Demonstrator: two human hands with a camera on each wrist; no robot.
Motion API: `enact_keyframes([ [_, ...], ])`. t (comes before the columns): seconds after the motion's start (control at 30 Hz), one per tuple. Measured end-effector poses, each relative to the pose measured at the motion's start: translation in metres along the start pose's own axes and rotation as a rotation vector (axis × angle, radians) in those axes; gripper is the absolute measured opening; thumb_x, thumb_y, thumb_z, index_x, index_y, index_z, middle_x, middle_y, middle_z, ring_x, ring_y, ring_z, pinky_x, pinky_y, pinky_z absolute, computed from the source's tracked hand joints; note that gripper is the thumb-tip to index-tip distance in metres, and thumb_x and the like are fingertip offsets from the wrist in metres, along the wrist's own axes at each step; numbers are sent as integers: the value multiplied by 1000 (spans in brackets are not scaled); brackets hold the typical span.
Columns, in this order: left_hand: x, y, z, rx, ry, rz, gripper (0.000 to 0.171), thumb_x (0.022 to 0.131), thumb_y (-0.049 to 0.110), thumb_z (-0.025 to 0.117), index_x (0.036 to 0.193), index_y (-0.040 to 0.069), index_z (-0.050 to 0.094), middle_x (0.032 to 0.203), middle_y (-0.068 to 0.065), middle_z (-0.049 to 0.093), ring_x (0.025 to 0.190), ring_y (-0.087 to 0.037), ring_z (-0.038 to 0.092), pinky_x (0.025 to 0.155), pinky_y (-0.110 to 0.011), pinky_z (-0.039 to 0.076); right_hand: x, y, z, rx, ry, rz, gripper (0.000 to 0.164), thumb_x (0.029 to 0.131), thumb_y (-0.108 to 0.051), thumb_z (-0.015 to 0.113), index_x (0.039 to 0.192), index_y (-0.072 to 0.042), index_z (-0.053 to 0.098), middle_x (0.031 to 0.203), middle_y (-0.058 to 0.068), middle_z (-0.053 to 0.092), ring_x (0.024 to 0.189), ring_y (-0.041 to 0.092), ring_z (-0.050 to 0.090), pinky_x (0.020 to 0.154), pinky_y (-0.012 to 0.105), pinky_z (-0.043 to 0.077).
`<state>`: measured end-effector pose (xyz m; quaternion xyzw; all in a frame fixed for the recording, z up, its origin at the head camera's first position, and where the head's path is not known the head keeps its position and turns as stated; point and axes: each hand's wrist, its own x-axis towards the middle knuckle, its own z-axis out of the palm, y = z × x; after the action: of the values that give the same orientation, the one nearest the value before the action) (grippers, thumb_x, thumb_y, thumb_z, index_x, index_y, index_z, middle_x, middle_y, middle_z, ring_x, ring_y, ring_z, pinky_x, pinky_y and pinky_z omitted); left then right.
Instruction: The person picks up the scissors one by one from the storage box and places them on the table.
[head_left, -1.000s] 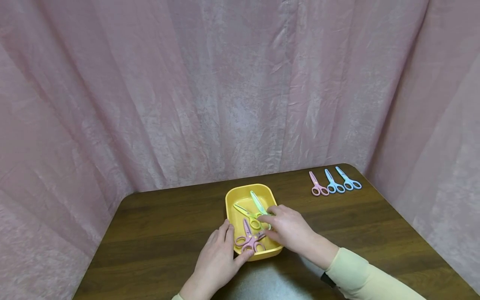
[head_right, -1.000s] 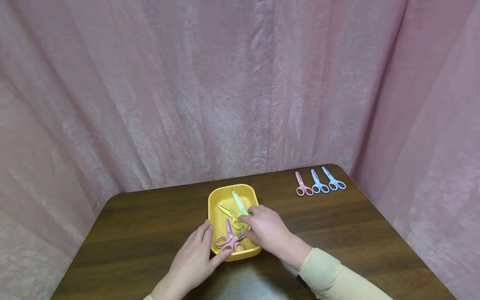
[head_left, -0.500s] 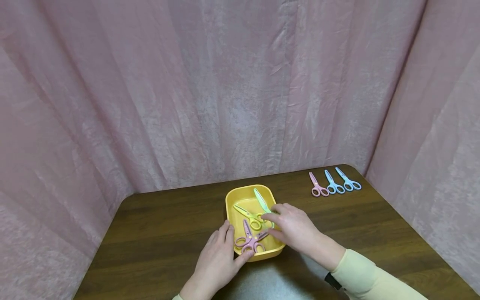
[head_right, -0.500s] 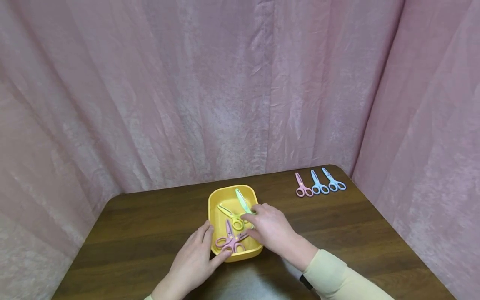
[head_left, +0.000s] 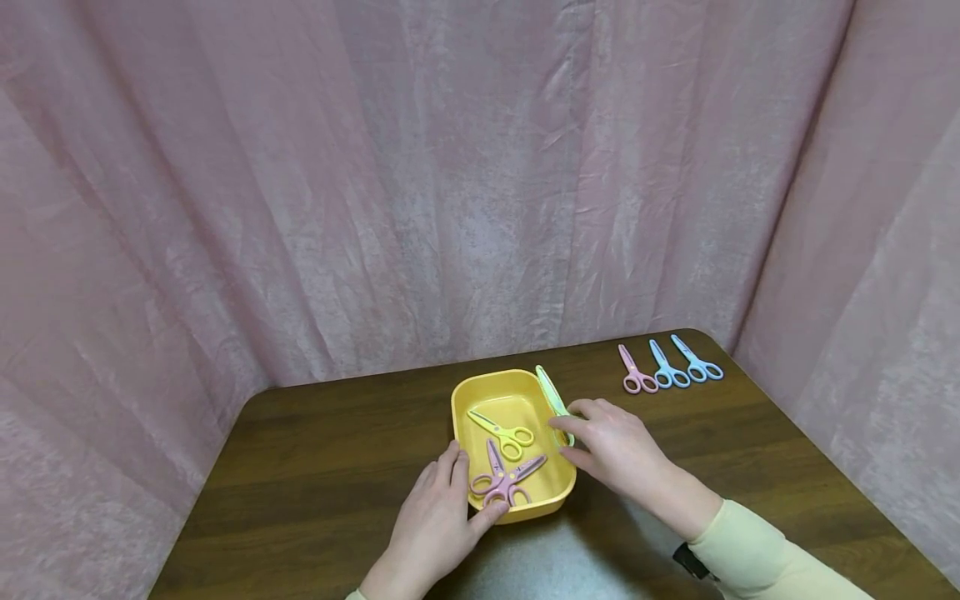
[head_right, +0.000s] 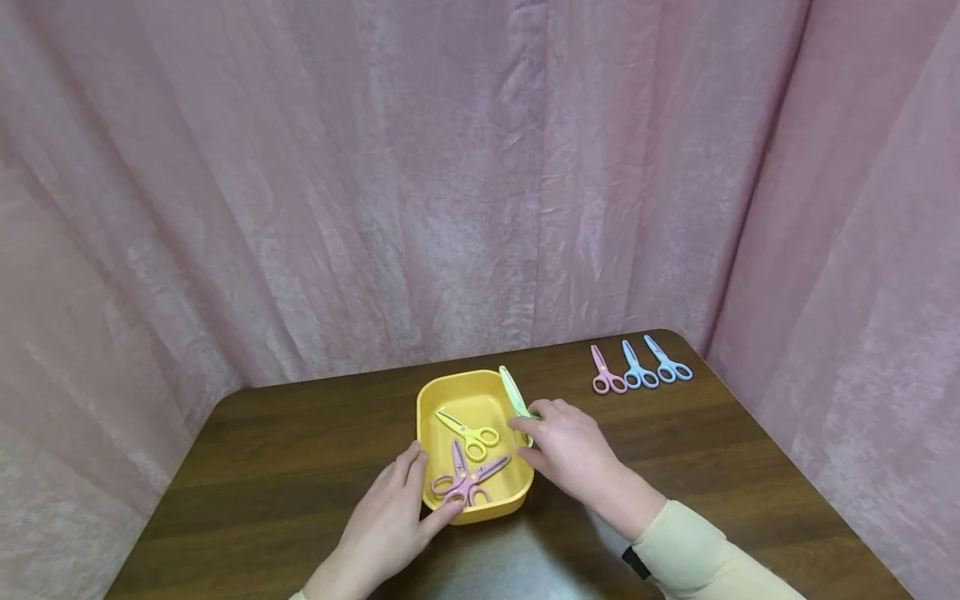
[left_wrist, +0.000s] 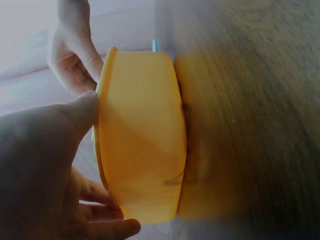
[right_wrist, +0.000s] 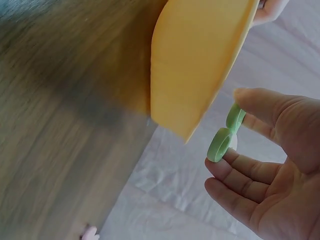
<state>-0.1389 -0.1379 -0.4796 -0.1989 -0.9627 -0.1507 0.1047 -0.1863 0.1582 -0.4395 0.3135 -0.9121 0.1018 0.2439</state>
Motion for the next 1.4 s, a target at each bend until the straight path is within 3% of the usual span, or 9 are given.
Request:
enact_keyframes([
  [0.37, 1, 0, 1, 10, 6, -5, 90, 101, 65, 72, 153, -6, 55, 160, -26, 51, 138, -43, 58, 112, -54, 52, -11, 17, -5, -43, 37, 30, 44, 79, -21, 101, 119, -19, 84, 110, 7, 75, 94, 27, 72, 72, 47, 62],
  [0.87, 0, 0, 2, 19, 31, 5, 90, 101, 65, 72, 152, -7, 55, 159, -26, 52, 137, -43, 59, 111, -53, 53, -27, 32, 2, -68, 1, 40, 40, 78, -22, 101, 114, -20, 84, 101, 4, 72, 87, 27, 70, 68, 45, 59],
  [1.4, 2, 0, 0, 12, 13, -1, 90, 101, 64, 72, 153, -7, 55, 159, -27, 52, 138, -45, 59, 113, -54, 52, -37, 34, 8, -74, -161, 106, 33, 81, -23, 98, 111, -19, 83, 95, 1, 70, 85, 25, 68, 68, 44, 59],
])
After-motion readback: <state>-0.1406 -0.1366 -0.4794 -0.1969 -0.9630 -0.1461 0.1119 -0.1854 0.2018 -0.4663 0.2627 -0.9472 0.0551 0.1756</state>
